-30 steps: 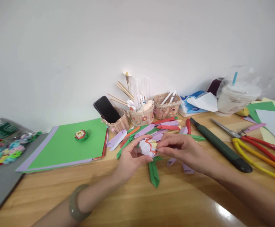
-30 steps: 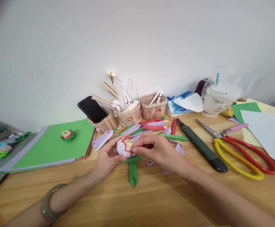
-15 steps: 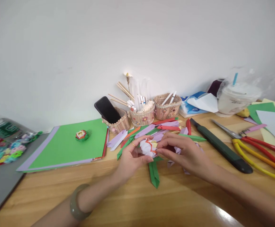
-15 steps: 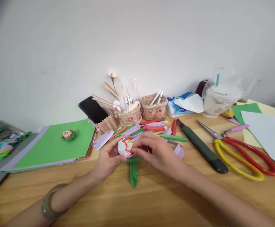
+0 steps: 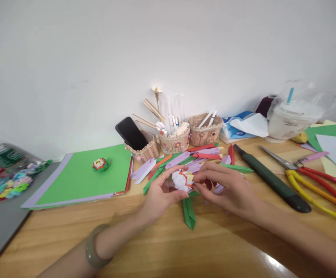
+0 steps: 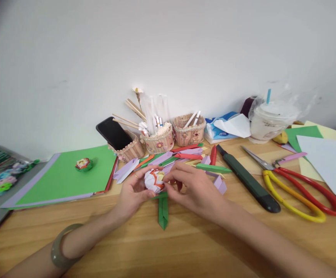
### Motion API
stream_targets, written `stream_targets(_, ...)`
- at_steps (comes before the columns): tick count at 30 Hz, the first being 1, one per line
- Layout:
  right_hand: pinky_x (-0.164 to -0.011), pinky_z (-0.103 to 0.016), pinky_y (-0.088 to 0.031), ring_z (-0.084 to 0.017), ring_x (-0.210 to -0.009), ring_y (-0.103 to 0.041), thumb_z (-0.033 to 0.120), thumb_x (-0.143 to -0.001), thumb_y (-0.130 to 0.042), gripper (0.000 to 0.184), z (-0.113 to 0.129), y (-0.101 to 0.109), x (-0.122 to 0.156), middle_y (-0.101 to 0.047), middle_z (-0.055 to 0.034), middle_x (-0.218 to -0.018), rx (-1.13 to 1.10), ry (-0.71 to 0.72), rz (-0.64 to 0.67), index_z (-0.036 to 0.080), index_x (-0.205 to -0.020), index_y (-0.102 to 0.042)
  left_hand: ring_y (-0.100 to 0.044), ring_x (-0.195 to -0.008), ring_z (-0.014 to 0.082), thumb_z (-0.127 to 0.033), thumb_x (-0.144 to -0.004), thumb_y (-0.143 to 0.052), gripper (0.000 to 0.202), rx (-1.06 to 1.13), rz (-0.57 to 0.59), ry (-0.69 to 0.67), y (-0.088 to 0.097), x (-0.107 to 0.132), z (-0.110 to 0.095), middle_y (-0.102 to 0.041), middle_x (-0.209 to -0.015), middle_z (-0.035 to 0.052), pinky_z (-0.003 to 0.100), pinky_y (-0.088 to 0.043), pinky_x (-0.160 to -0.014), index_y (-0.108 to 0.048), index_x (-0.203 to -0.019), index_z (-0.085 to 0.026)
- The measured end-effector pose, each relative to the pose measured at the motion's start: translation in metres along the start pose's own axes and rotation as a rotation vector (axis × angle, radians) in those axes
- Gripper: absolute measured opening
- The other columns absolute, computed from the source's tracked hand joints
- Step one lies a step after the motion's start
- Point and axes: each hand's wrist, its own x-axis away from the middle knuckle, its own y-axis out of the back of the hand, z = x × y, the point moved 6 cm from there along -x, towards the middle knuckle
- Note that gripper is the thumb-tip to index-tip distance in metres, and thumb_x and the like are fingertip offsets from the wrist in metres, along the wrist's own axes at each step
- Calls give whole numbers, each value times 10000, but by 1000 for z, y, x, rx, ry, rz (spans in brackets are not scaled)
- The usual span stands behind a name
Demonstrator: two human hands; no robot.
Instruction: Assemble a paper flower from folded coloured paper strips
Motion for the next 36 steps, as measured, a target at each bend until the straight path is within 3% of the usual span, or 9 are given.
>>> stream_targets(20, -514, -213, -439, -110, -575, -536, 98, -765, -504, 138, 4, -1, 1, -590, -29, -709, 200, 58, -4, 165, -784, -623, -614, -779, 155, -259, -586, -779, 551, 5, 9, -5, -2, 0, -2, -666, -940, 47, 266, -484, -716, -602, -1107, -224)
stream_targets(24, -493, -213, -433, -112, -559, -533, 108, -779, -486, 150, 3, -1, 2, -588, -32, -696, 259, 51, -17, 168, -784, -623, -611, -793, 152, -254, -589, -777, 541, 3, 2, 5, -2, 0, -1, -650, -1013, 55, 265, -485, -722, -604, -1100, -226)
stream_targets(36, -519, -222, -452, -114, -593, -540, 141, -819, -488, 147, 2, -1, 2, -587, -43, -740, 152, 21, 2, 163, -859, -627, -615, -862, 168, -235, -597, -772, 521, 21, -16, -1, 2, -1, 1, -632, -1102, 41, 290, -468, -801, -603, -1090, -245)
